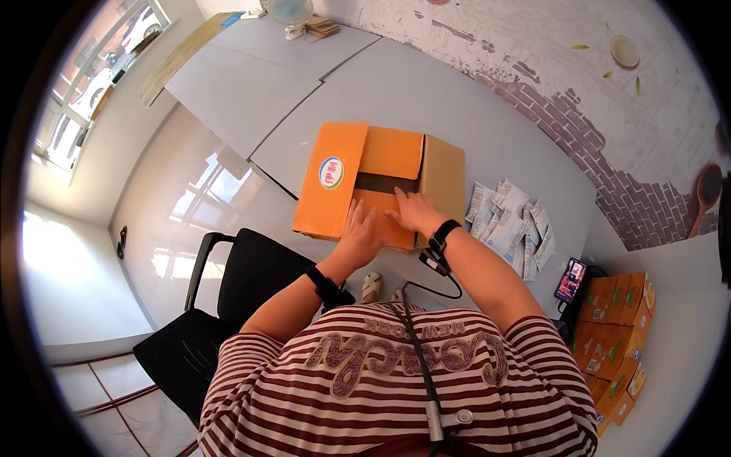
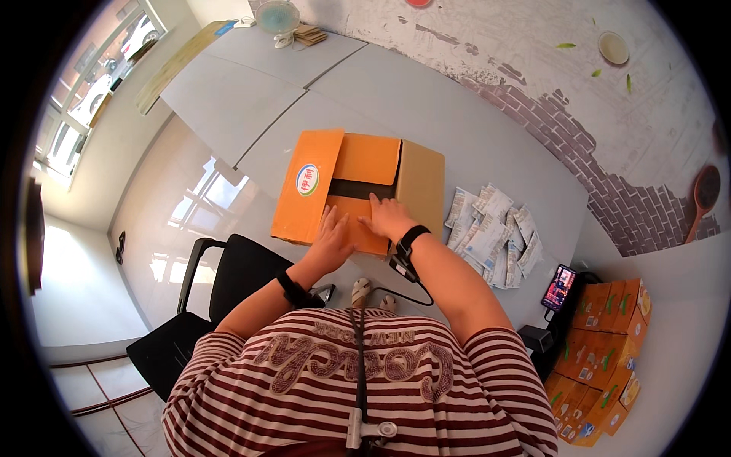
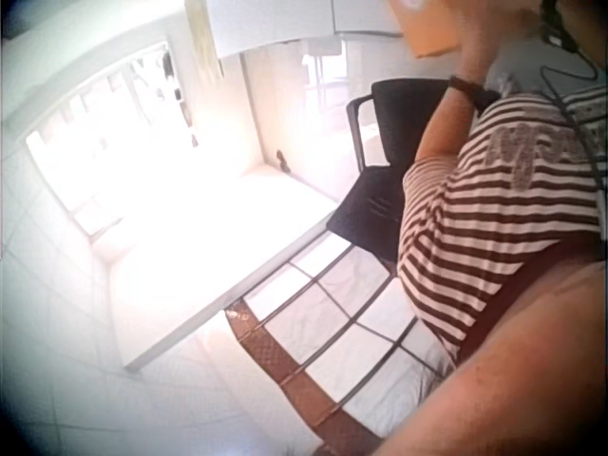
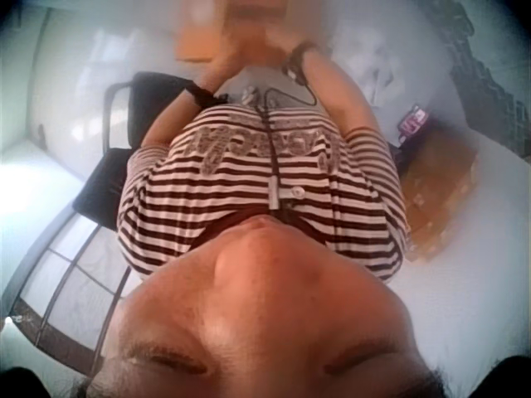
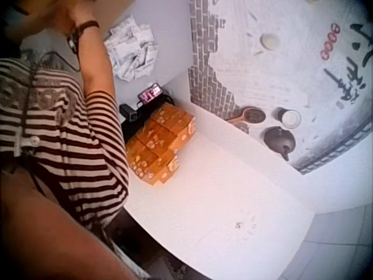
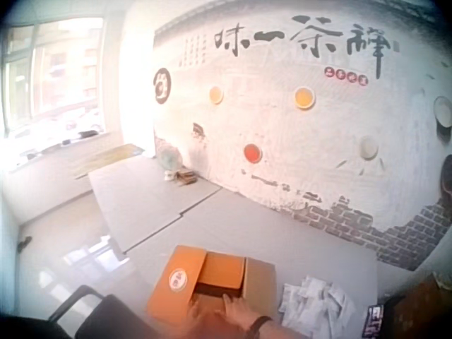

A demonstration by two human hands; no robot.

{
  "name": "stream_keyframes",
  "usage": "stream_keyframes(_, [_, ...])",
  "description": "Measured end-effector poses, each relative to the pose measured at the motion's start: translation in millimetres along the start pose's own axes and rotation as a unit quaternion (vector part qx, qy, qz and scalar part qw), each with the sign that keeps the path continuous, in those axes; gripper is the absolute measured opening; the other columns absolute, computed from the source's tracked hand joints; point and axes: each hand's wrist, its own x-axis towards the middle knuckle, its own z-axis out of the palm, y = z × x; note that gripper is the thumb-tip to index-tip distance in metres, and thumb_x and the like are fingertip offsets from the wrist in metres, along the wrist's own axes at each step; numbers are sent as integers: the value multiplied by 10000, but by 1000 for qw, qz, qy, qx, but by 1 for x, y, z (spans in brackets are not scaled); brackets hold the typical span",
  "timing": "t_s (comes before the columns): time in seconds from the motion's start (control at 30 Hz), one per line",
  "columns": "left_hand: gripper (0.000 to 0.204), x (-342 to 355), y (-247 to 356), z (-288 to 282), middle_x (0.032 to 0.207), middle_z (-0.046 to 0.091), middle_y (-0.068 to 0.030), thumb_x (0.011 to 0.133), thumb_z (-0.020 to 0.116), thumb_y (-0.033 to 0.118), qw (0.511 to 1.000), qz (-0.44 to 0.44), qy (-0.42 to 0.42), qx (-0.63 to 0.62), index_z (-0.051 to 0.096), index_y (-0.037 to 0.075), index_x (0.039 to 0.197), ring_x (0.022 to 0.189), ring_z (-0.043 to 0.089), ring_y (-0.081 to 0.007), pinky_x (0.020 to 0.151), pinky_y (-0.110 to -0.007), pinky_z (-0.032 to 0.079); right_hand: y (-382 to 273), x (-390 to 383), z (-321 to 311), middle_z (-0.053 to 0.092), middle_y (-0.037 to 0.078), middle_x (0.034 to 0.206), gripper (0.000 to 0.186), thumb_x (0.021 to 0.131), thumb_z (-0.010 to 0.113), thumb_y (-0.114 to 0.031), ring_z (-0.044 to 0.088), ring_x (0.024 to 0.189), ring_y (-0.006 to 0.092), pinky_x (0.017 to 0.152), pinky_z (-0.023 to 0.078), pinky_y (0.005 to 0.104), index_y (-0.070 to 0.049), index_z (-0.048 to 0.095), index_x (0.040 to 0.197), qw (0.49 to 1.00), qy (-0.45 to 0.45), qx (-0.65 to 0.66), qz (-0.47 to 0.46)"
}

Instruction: The person unpacks a cardboard box containing small packaged food items and places them onto a table. They then pick up the items one by one and place them into a new cardboard box, arranging them neatly. Finally, they close the new box and stack it with other similar boxes.

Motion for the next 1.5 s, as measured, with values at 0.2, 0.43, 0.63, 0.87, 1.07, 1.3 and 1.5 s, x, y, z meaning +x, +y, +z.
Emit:
stream_keyframes(0.2, [673, 6, -3, -92, 1414, 248, -234, 802, 645, 257, 991, -24, 126, 44, 332, 40, 1357, 1330, 180, -421, 1071, -478, 193, 22, 4, -21, 596, 132, 1057, 493, 881, 531, -409, 571, 977, 247, 861, 444, 354, -8, 533, 1167, 963, 90, 253, 13])
stream_keyframes(0.43, [595, -38, -109, -153, 1409, 344, -130, 917, 452, 450, 838, -340, 20, -427, 377, 66, 1365, 1323, 267, -221, 1088, -353, 166, 12, -69, -52, 607, 45, 993, 324, 921, 513, -302, 558, 899, 117, 825, 435, 272, -20, 668, 883, 775, -80, 614, -127])
stream_keyframes(0.63, [685, -56, -93, -155, 1430, 289, -146, 849, 587, 367, 871, -269, -136, -388, 288, 116, 1411, 1328, 255, -233, 1087, -337, 171, -9, -101, -45, 519, 67, 1218, 290, 918, 507, -285, 524, 1048, 174, 926, 399, 317, -59, 688, 899, 789, -233, 525, -216])
stream_keyframes(0.87, [995, -66, -84, -106, 1436, 119, -291, 588, 818, 244, 970, -165, -180, 17, 265, 240, 1415, 1343, 155, -411, 1080, -444, 215, -11, -92, -10, 512, 79, 1258, 272, 904, 533, -296, 451, 1168, 205, 982, 355, 341, -81, 670, 998, 854, -224, 377, -281])
stream_keyframes(1.07, [650, -70, -90, -59, 1396, 186, -318, 577, 789, 93, 987, -152, -33, 45, 492, 90, 1155, 1294, 232, -455, 1052, -439, 291, -5, -45, 7, 572, 125, 1157, 384, 914, 519, -286, 524, 1073, 198, 932, 410, 328, -26, 533, 1197, 849, -205, 479, -86])
stream_keyframes(1.3, [566, -61, -84, -65, 1388, 215, -312, 589, 769, 60, 987, -159, -33, 14, 514, 66, 1094, 1247, 319, -452, 1023, -425, 334, 22, 53, 21, 414, 187, 1319, 562, 878, 544, -282, 426, 1192, 284, 986, 360, 413, 11, 357, 1321, 974, 53, 218, -19])
stream_keyframes(1.5, [550, -67, -87, -67, 1387, 227, -307, 578, 777, 87, 986, -159, -34, 36, 537, 67, 1072, 1257, 310, -445, 1016, -444, 332, -7, 36, -38, 291, 181, 1398, 606, 831, 572, -221, 283, 1278, 350, 1026, 285, 449, -25, 320, 1346, 963, 224, 21, -151])
